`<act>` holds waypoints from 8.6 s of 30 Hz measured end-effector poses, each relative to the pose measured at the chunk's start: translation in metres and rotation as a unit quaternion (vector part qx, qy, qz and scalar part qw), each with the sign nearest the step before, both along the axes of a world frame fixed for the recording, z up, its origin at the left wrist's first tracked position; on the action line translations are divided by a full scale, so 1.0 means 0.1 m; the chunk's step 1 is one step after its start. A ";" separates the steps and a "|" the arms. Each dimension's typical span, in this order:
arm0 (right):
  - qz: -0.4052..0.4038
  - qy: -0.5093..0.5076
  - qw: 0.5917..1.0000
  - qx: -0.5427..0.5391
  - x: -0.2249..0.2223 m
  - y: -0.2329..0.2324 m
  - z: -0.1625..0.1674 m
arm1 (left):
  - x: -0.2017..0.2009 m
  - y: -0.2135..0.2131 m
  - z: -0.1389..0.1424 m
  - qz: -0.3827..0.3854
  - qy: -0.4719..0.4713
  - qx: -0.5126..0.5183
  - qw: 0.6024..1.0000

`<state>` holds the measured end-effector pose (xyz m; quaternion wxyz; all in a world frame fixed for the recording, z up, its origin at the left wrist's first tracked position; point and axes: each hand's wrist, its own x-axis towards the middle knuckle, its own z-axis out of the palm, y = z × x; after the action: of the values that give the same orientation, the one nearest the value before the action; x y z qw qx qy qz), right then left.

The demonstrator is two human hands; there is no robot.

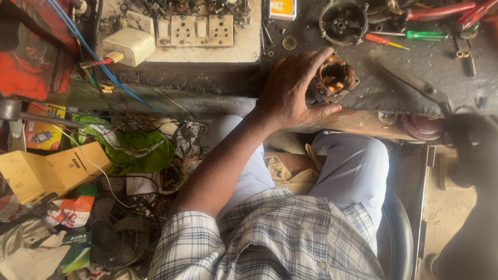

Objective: The person uses pliers and scissors to trim and adjust copper windings inside a small cylindrical electrical component. They repeatedly cut protruding wires and reposition the coil within the housing, working at a cluttered bench.

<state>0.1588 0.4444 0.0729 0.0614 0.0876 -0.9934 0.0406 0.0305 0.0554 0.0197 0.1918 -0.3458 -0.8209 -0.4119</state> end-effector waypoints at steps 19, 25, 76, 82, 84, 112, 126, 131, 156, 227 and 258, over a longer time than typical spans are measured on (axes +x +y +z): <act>0.153 0.118 0.951 -0.241 -0.71 -1.44 0.10 | -0.19 0.05 0.11 -0.081 -0.028 0.079 0.993; 0.160 0.056 0.948 -0.270 -0.87 -1.72 0.22 | -0.21 0.08 0.17 -0.084 -0.057 0.087 0.991; 0.272 0.009 0.962 0.021 -1.01 -2.05 0.69 | -0.15 -0.08 0.06 -0.119 -0.114 0.118 0.979; 0.236 -0.099 0.964 -0.070 -1.03 -2.09 0.77 | -0.15 -0.08 0.03 -0.115 -0.111 0.109 0.981; 0.218 -0.129 0.960 -0.115 -1.04 -2.09 0.80 | -0.15 -0.09 0.03 -0.131 -0.126 0.113 0.977; 0.110 -0.195 0.853 -0.471 -1.21 -1.76 0.14 | -0.19 -0.08 0.05 -0.148 -0.114 0.124 0.975; 0.093 -0.240 0.728 -0.635 -1.19 -1.64 0.04 | -0.22 -0.02 0.05 -0.141 -0.078 0.074 0.984; 0.131 -0.216 0.759 -0.600 -1.18 -1.59 -0.02 | -0.18 -0.07 0.12 -0.146 -0.133 0.077 0.977; 0.217 0.116 0.899 -0.363 -0.83 -1.46 -0.28 | -0.23 -0.04 0.59 -0.173 -0.167 -0.004 0.971; 0.166 0.098 0.864 -0.466 -0.94 -1.41 -0.33 | -0.19 -0.07 0.89 -0.122 0.089 -0.208 0.966; 0.191 0.043 0.842 -0.503 -0.89 -1.25 -0.27 | -0.54 0.49 1.20 -0.131 -0.181 -0.358 0.907</act>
<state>0.0693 0.3193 0.0462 0.1311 0.2343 -0.7966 0.5417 -0.0235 0.1039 0.1401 -0.1527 -0.4149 -0.8812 -0.1673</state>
